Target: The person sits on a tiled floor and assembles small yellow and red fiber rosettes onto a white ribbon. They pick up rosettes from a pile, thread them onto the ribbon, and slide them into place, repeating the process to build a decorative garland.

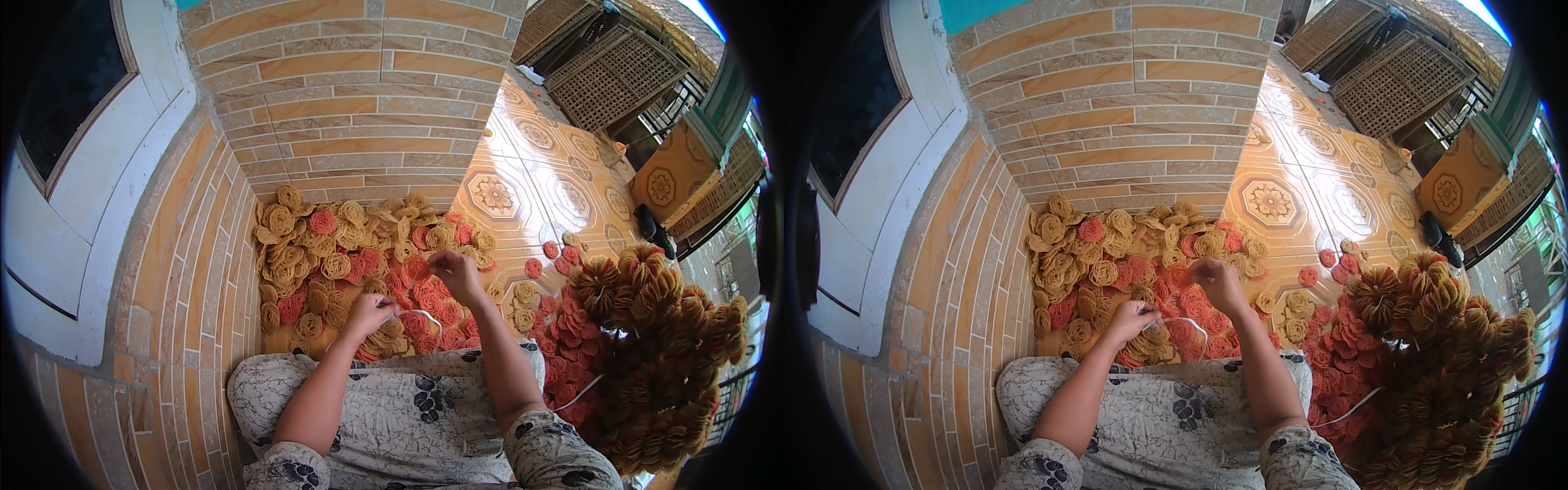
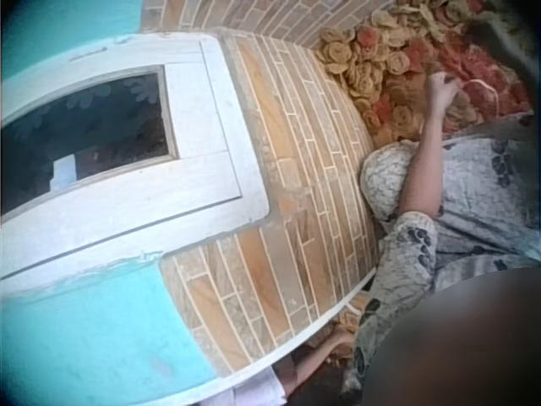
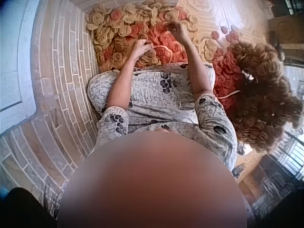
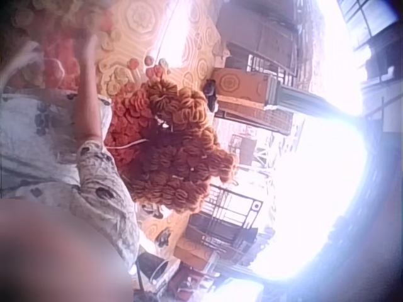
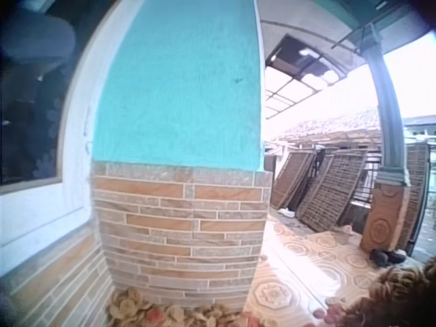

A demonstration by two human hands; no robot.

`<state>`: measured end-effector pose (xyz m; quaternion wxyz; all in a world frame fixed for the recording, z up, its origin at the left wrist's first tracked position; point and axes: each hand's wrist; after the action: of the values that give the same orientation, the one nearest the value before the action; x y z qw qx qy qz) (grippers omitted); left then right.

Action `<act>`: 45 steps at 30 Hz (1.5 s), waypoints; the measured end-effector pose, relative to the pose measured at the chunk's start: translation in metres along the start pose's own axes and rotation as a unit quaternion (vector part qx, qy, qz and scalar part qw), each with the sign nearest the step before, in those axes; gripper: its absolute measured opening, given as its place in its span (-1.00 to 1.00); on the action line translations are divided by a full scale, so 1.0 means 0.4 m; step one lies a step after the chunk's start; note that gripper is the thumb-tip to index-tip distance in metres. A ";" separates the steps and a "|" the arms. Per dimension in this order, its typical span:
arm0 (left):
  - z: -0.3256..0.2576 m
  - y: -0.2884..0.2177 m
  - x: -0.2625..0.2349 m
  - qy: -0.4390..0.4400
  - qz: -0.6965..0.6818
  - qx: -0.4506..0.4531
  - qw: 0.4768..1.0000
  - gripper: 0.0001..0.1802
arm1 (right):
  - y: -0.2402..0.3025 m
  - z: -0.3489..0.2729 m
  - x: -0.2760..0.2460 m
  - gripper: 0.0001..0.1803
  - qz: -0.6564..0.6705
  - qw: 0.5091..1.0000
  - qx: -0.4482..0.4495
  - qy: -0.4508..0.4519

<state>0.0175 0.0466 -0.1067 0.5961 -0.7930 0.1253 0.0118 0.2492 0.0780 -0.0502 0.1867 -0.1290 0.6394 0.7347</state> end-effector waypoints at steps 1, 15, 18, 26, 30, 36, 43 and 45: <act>0.000 -0.001 0.000 0.001 -0.017 -0.013 1.000 -0.80 | 0.017 -0.007 -0.003 -0.84 -0.006 0.998 -0.049 0.023; -0.015 -0.059 -0.027 -0.150 0.074 0.151 0.974 -0.61 | 0.067 -0.027 0.071 -0.81 0.133 0.990 0.049 0.025; -0.042 -0.107 -0.035 -0.087 -0.001 0.223 0.971 -0.61 | 0.100 -0.049 0.065 -0.82 0.133 0.991 0.011 0.025; -0.102 -0.134 -0.046 -0.048 0.159 0.163 0.973 -0.74 | 0.062 -0.062 0.096 -0.72 0.265 0.963 0.045 0.021; -0.137 -0.148 -0.079 -0.078 0.140 0.118 0.980 -0.77 | -0.023 -0.093 0.106 -0.64 -0.314 0.941 -0.077 0.103; -0.250 -0.213 -0.152 -0.036 0.172 0.115 0.978 -0.79 | -0.016 -0.112 0.079 -0.79 -0.352 0.919 -0.035 0.177; -0.408 -0.262 -0.261 -0.060 -0.026 0.094 0.993 -0.83 | 0.037 -0.123 -0.387 -0.79 -0.357 0.914 0.081 -0.174; -0.443 -0.276 -0.286 -0.095 -0.057 0.104 0.988 -0.84 | 0.042 -0.171 -0.509 -0.86 -0.471 0.826 0.141 -0.276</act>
<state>-0.0929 -0.0720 0.0678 0.6845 -0.7276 0.0233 0.0403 0.4210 -0.0135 0.0417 0.6945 -0.1784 0.5194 0.4649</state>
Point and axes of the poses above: each hand's wrist, its own z-axis towards the middle knuckle, its own x-axis out of the palm, y = z × x, and after that the axes turned 11 degrees about -y, right-handed
